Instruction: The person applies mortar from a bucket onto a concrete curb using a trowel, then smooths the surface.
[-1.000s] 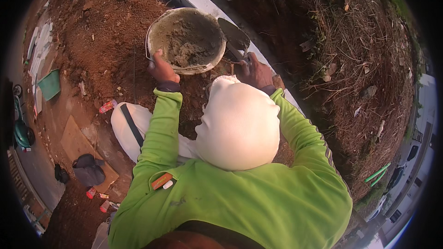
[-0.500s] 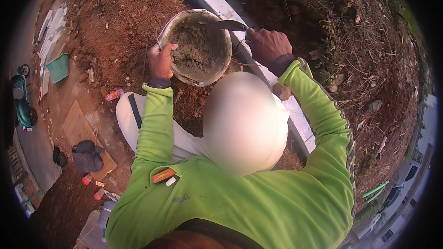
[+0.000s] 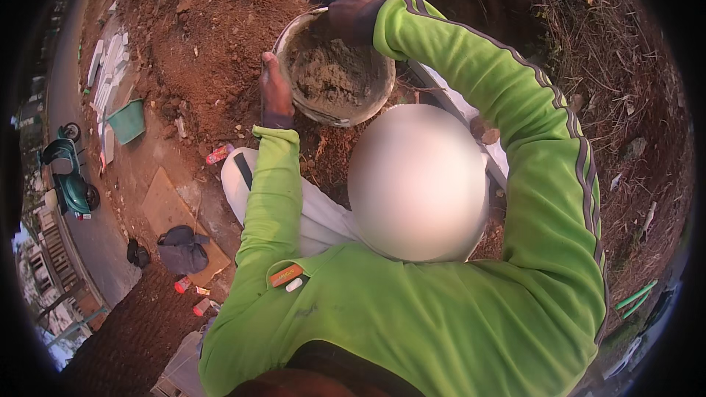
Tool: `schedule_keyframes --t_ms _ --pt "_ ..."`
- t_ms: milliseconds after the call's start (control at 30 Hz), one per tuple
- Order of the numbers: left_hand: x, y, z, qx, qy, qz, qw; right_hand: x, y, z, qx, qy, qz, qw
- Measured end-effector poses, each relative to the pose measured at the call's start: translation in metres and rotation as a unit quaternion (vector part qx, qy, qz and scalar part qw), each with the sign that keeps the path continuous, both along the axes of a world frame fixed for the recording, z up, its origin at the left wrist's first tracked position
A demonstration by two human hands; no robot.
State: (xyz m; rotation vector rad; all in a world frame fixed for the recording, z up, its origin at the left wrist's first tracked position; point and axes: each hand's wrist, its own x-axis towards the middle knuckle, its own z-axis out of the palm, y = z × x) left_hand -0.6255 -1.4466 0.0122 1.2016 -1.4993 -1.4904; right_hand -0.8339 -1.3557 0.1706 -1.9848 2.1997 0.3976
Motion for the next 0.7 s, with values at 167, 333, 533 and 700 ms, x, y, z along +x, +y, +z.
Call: schedule_keyframes --t_ms 167,333,533,700 --pt "0.008 -0.01 -0.02 0.014 0.047 0.018 0.999 0.058 -0.002 -0.013 -0.128 0.0 0.134 0.983" --pt "0.031 -0.035 -0.058 0.011 0.06 -0.014 0.998 0.09 0.035 -0.001 -0.073 0.074 0.246 0.964" --pt "0.022 -0.026 -0.042 0.036 0.162 -0.042 0.985 0.04 0.063 -0.025 -0.16 0.048 0.22 0.961" --pt "0.01 -0.026 -0.05 0.027 0.146 -0.032 0.988 0.008 0.037 -0.004 -0.164 0.022 0.045 0.985"
